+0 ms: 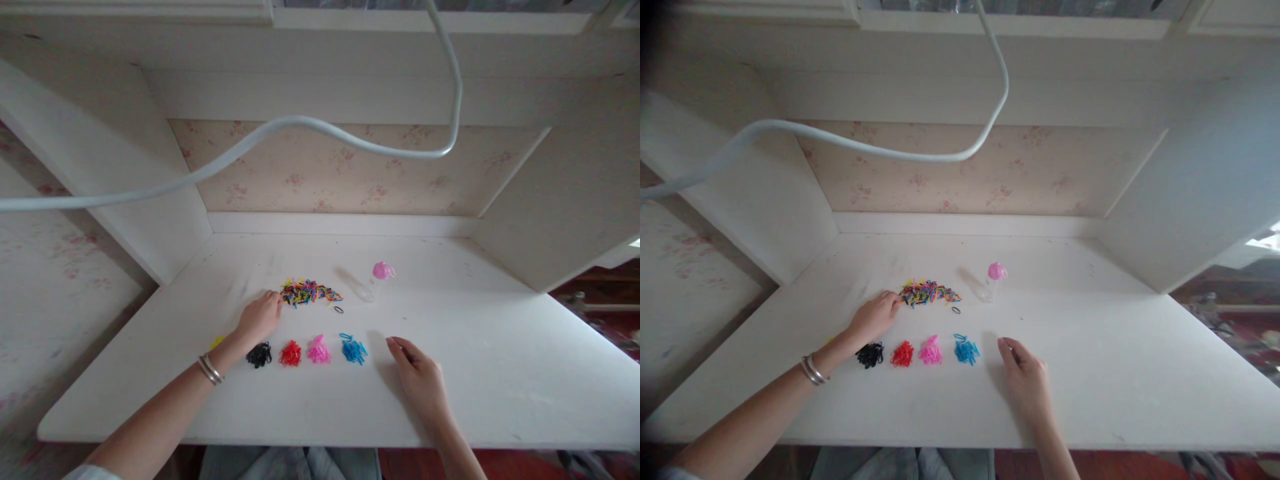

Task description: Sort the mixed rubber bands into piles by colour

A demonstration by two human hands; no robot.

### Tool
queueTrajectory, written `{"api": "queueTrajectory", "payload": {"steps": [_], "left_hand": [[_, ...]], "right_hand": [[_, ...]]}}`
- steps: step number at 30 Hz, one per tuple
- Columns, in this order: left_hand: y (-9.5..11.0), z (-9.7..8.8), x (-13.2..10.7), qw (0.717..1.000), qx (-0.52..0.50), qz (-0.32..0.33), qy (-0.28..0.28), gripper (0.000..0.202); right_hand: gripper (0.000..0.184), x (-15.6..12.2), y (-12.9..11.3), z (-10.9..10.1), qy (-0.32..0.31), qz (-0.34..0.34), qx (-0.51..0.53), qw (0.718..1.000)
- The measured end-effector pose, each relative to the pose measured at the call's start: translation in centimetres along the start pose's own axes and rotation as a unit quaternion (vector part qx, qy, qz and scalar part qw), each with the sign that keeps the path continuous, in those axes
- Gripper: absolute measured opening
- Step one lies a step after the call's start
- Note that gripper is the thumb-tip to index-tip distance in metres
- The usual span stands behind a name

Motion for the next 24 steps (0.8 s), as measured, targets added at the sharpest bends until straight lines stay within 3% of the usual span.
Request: {"api": "queueTrajectory", "payload": {"steps": [15, 19, 24], "left_hand": [[-3.7, -2.1, 0.4, 0.988, -0.144, -0.016, -0.048, 0.036], [-5.3, -2.6, -1.8, 0.988, -0.149, -0.033, -0.027, 0.035], [-7.9, -1.9, -6.8, 0.991, -0.093, -0.093, 0.007, 0.031]], "right_hand": [[0.046, 0.1, 0.3, 0.1, 0.001, -0.002, -0.001, 1.000], [0.049, 0.0, 0.2, 0.1, 0.008, -0.001, -0.002, 1.000], [0.048, 0.0, 0.0, 0.1, 0.006, 0.005, -0.004, 1.000]]}}
Point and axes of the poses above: each hand's wrist, its own x-axis towards the middle knuckle, its own z-axis out of the palm, y = z × x, the point moved 1 cm from there along x, towards the middle knuckle, and after that the axes turned 15 degrees about -y, right-handed, at the moved point
